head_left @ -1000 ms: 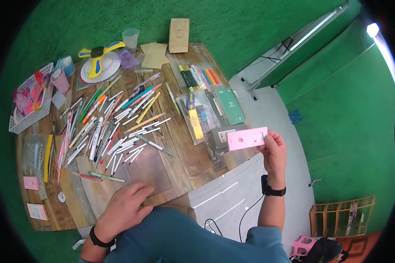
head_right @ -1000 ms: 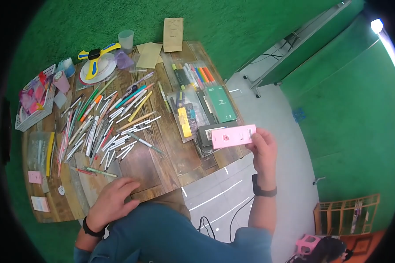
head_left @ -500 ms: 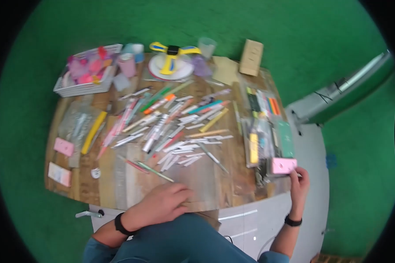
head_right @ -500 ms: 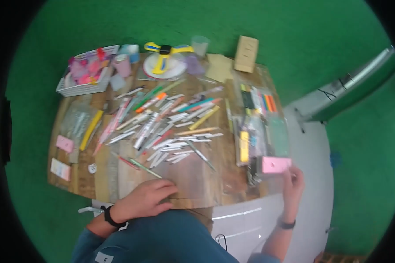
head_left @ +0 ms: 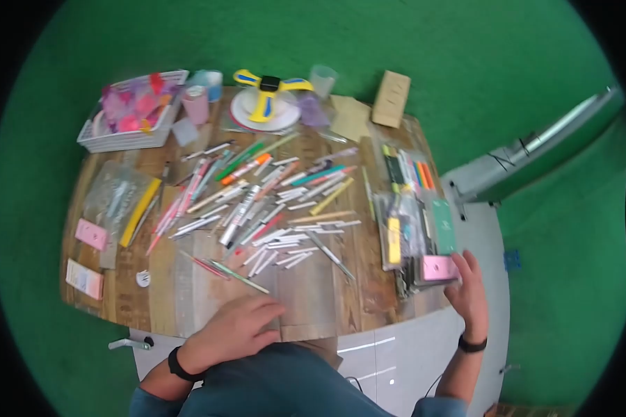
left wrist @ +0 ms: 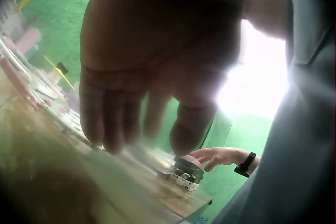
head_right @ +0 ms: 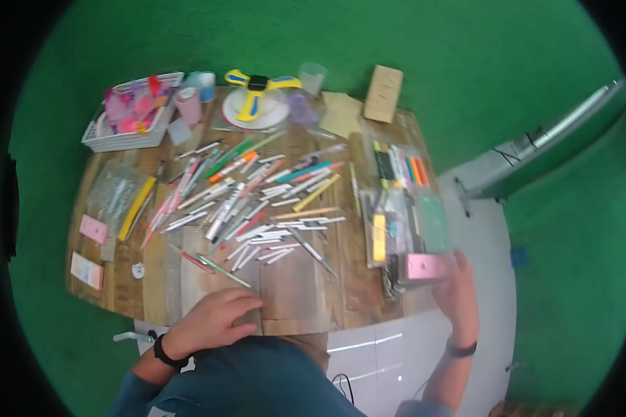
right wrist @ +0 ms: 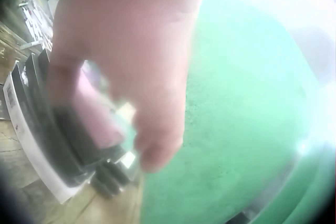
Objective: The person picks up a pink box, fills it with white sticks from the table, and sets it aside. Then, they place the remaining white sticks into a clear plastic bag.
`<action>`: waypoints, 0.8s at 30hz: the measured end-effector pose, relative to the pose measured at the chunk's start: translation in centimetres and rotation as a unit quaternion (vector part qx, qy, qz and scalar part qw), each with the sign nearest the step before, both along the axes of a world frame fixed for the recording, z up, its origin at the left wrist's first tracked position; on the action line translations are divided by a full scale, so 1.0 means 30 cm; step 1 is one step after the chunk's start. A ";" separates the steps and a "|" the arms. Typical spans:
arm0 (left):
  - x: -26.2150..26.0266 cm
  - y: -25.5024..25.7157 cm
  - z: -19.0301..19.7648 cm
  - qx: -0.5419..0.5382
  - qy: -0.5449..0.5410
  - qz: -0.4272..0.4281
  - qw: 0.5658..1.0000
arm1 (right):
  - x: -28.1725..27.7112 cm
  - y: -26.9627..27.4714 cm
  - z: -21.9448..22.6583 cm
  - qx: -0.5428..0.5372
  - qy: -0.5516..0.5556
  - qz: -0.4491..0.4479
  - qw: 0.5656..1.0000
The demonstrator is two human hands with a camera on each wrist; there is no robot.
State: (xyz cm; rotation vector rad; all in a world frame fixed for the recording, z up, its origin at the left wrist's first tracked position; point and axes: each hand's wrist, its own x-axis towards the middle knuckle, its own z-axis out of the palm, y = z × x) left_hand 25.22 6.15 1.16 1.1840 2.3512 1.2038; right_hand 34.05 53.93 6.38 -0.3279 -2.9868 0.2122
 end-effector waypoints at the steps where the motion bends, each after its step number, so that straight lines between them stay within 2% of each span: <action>1: -0.001 0.002 0.005 -0.007 0.005 0.017 1.000 | -0.021 0.007 -0.002 0.004 -0.004 -0.015 1.000; 3: -0.004 0.006 0.017 -0.013 0.001 0.010 1.000 | -0.053 0.022 0.006 -0.027 -0.044 0.023 0.998; 4: 0.000 0.008 0.018 -0.025 -0.005 0.022 0.999 | -0.060 0.015 0.024 -0.022 -0.047 0.015 0.999; 6: -0.003 0.011 0.019 -0.019 -0.005 0.021 1.000 | -0.083 -0.006 0.050 -0.085 -0.055 0.011 0.995; 7: -0.005 0.013 0.024 -0.015 -0.005 0.022 1.000 | -0.082 -0.005 0.042 -0.073 -0.027 0.032 0.996; 9: -0.010 0.024 0.028 -0.011 -0.007 0.025 1.000 | -0.067 -0.022 0.057 -0.072 -0.023 0.015 0.997; 13: -0.060 0.073 0.066 -0.039 0.032 -0.041 0.998 | -0.004 -0.162 0.111 -0.074 -0.012 -0.011 0.997; 15: -0.093 0.110 0.082 -0.049 0.037 -0.070 0.996 | 0.043 -0.246 0.047 -0.107 0.042 0.048 0.992; 16: -0.118 0.131 0.076 -0.054 0.066 -0.090 0.992 | 0.032 -0.352 0.072 -0.156 0.009 0.016 0.988; 17: -0.141 0.151 0.071 -0.059 0.094 -0.111 0.988 | 0.025 -0.401 0.056 -0.161 -0.040 0.008 0.986; 18: -0.157 0.172 0.074 -0.059 0.093 -0.114 0.987 | 0.004 -0.443 0.026 -0.169 -0.035 0.003 0.985; 20: -0.188 0.225 0.084 -0.144 0.129 -0.138 0.971 | -0.048 -0.492 -0.049 -0.105 0.009 0.025 0.994; 24: -0.262 0.334 -0.014 -0.084 0.162 -0.124 0.975 | -0.137 -0.533 -0.190 -0.088 0.048 -0.045 0.994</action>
